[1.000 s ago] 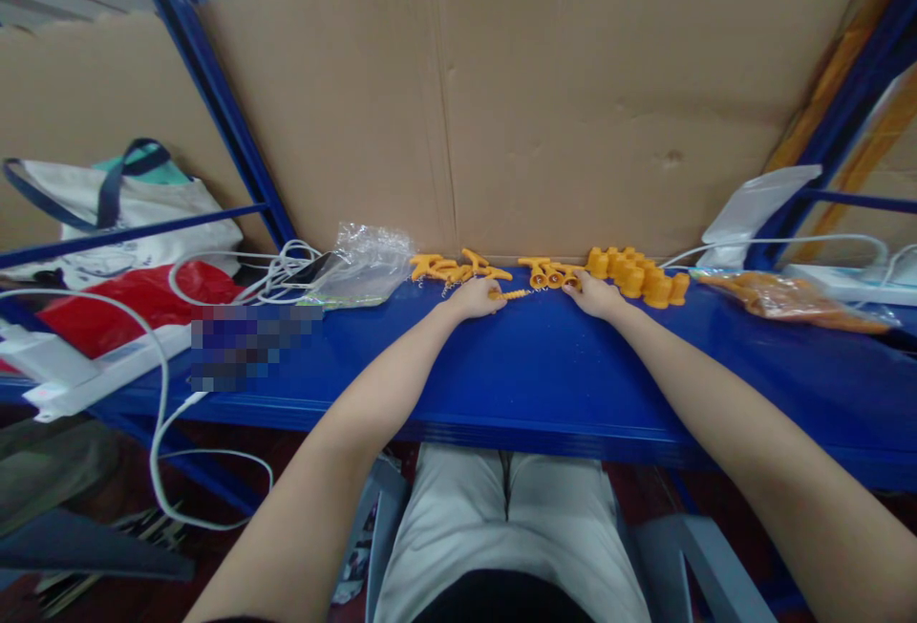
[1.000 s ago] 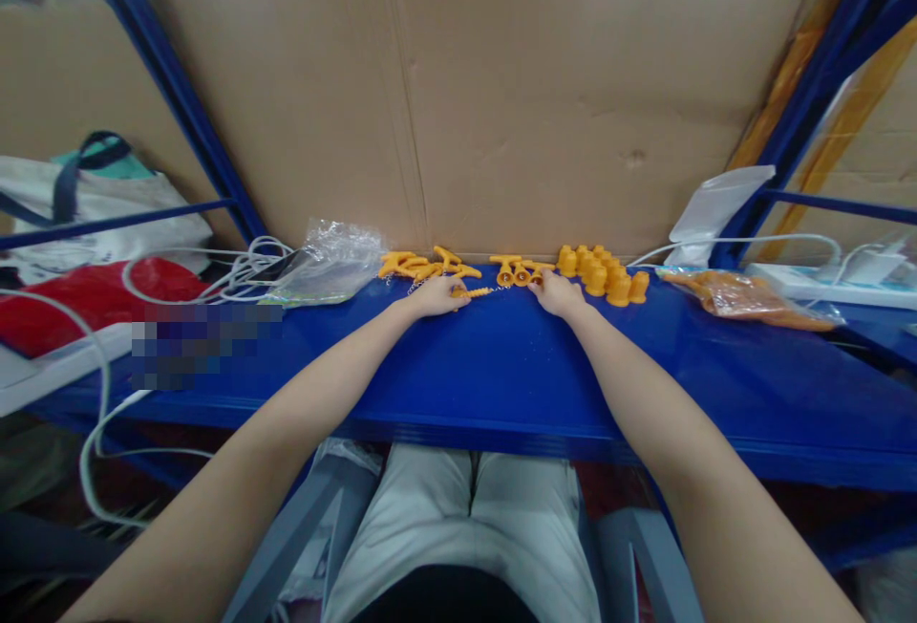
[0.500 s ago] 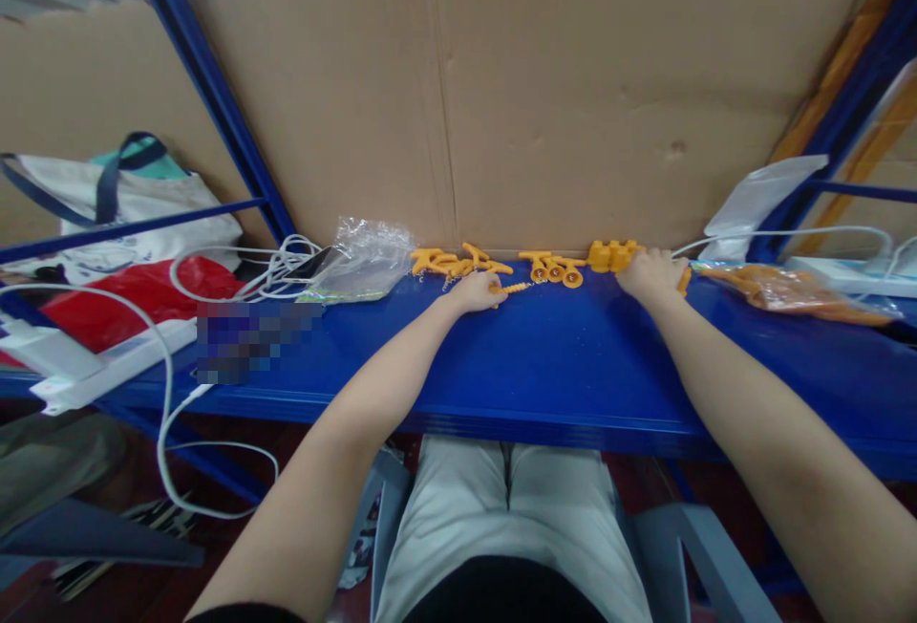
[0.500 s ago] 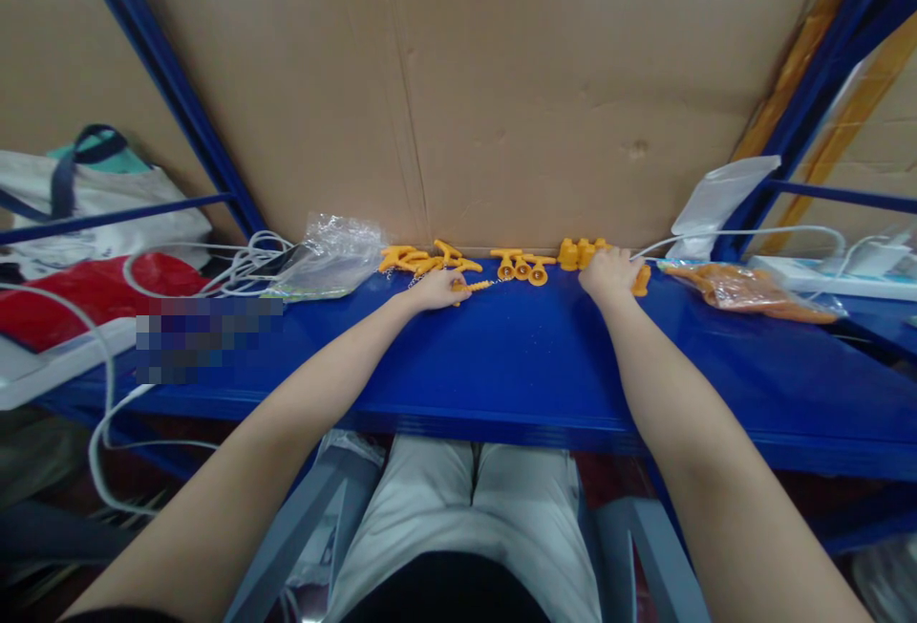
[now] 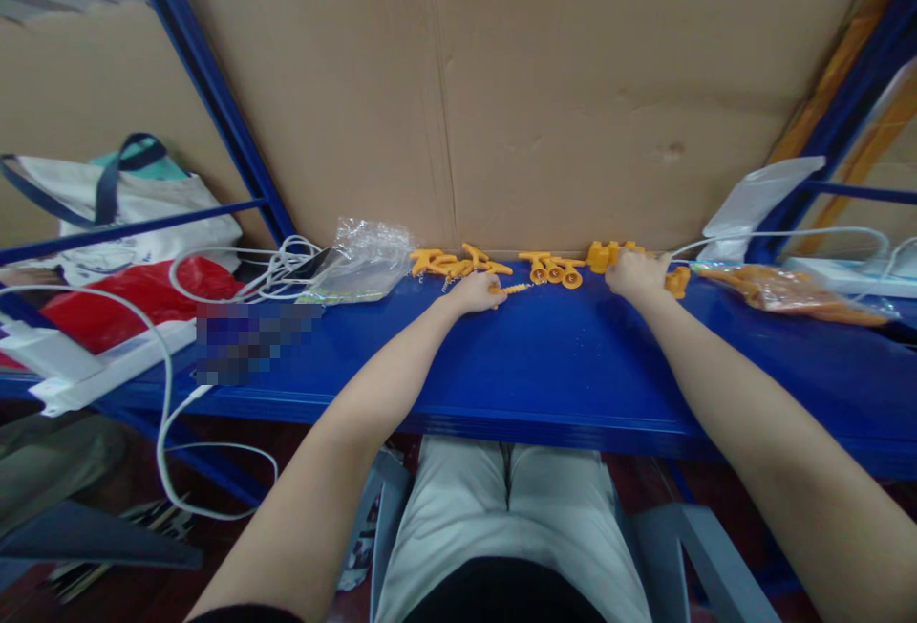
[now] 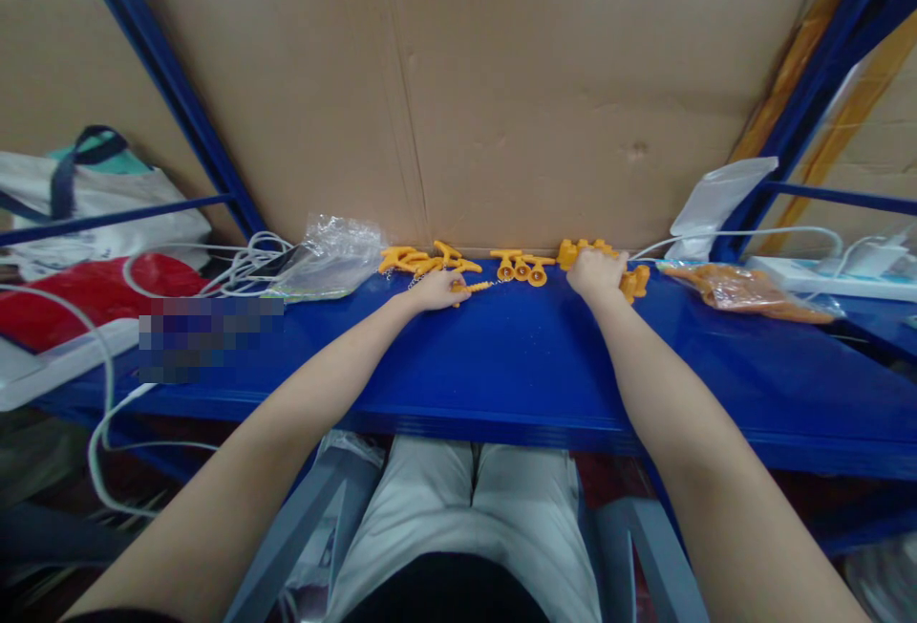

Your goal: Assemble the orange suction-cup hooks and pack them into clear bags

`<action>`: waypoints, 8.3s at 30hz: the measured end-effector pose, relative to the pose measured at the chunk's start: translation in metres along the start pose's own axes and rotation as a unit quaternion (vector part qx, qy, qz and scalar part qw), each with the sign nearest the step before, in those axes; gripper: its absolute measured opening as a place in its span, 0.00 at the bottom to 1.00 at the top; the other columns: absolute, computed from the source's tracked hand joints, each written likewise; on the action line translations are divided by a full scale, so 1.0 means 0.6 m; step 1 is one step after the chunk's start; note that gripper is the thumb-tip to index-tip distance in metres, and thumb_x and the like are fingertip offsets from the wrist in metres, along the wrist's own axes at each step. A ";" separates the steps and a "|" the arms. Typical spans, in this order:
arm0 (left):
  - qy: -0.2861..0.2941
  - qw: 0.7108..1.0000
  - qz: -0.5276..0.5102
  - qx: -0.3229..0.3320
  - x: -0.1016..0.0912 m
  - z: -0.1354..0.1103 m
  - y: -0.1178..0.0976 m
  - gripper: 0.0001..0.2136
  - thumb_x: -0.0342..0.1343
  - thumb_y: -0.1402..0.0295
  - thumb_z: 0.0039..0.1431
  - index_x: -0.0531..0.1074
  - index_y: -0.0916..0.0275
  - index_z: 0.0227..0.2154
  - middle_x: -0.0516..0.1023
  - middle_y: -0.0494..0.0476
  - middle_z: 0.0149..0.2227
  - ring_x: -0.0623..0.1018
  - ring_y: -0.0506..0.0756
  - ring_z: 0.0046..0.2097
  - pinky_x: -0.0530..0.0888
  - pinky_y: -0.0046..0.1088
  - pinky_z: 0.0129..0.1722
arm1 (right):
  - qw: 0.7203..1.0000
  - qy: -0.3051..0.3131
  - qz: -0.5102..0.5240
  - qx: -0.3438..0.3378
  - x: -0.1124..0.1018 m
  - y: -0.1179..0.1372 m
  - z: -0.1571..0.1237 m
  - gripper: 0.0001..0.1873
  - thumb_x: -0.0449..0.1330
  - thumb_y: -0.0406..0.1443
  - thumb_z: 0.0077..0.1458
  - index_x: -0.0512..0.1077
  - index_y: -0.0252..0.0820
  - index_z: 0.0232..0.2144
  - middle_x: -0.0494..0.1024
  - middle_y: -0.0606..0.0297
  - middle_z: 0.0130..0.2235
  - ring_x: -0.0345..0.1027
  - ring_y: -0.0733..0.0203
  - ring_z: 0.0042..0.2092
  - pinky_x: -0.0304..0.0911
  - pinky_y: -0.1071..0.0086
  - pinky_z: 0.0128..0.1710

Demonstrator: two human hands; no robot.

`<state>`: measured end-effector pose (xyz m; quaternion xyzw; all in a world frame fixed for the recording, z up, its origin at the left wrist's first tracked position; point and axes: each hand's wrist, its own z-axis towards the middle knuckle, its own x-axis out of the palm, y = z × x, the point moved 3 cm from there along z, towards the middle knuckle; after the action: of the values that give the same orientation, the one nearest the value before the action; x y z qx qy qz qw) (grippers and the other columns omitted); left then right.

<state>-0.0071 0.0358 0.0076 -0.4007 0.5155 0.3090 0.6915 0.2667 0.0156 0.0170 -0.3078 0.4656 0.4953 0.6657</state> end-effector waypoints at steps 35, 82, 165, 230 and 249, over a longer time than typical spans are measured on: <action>-0.080 0.996 0.028 0.001 0.004 -0.004 0.004 0.15 0.57 0.63 0.59 0.74 0.62 0.47 0.82 0.60 0.41 0.79 0.60 0.47 0.73 0.34 0.47 | 0.945 0.064 0.100 -0.304 -0.025 0.080 -0.031 0.22 0.54 0.27 0.54 0.73 0.37 0.51 0.77 0.54 0.54 0.70 0.51 0.55 0.61 0.62 0.56; -0.123 0.986 -0.109 0.028 -0.001 0.005 0.007 0.12 0.65 0.73 0.55 0.71 0.63 0.41 0.77 0.49 0.28 0.78 0.49 0.28 0.74 0.24 0.33 | 0.747 0.317 0.581 -0.058 -0.008 0.083 -0.054 0.05 0.59 0.30 0.62 0.67 0.39 0.42 0.79 0.65 0.27 0.73 0.66 0.23 0.66 0.76 0.23; -0.143 0.988 -0.049 0.037 -0.003 -0.003 -0.008 0.11 0.63 0.74 0.56 0.73 0.63 0.42 0.78 0.53 0.30 0.80 0.55 0.39 0.74 0.31 0.43 | 0.725 0.315 0.612 0.009 0.016 0.108 -0.060 0.19 0.57 0.42 0.64 0.66 0.40 0.23 0.71 0.65 0.18 0.57 0.72 0.16 0.52 0.79 0.13; -0.155 0.988 0.009 0.016 0.005 0.004 0.023 0.27 0.54 0.68 0.63 0.57 0.63 0.63 0.74 0.68 0.57 0.74 0.61 0.58 0.71 0.41 0.57 | 0.703 0.089 0.706 0.001 0.021 0.088 -0.014 0.14 0.64 0.33 0.56 0.69 0.45 0.45 0.79 0.61 0.42 0.78 0.59 0.43 0.75 0.68 0.43; -0.036 0.996 0.076 -0.016 0.027 0.019 0.046 0.17 0.47 0.64 0.66 0.74 0.64 0.51 0.72 0.65 0.60 0.70 0.64 0.62 0.64 0.48 0.63 | 0.971 -0.087 0.127 -0.184 0.019 0.078 -0.029 0.19 0.54 0.36 0.60 0.71 0.40 0.52 0.76 0.48 0.51 0.68 0.41 0.53 0.60 0.52 0.50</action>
<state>-0.0203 0.0593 -0.0127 -0.3598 0.5146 0.3830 0.6776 0.2179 0.0199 0.0021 -0.3195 0.3417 0.6777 0.5673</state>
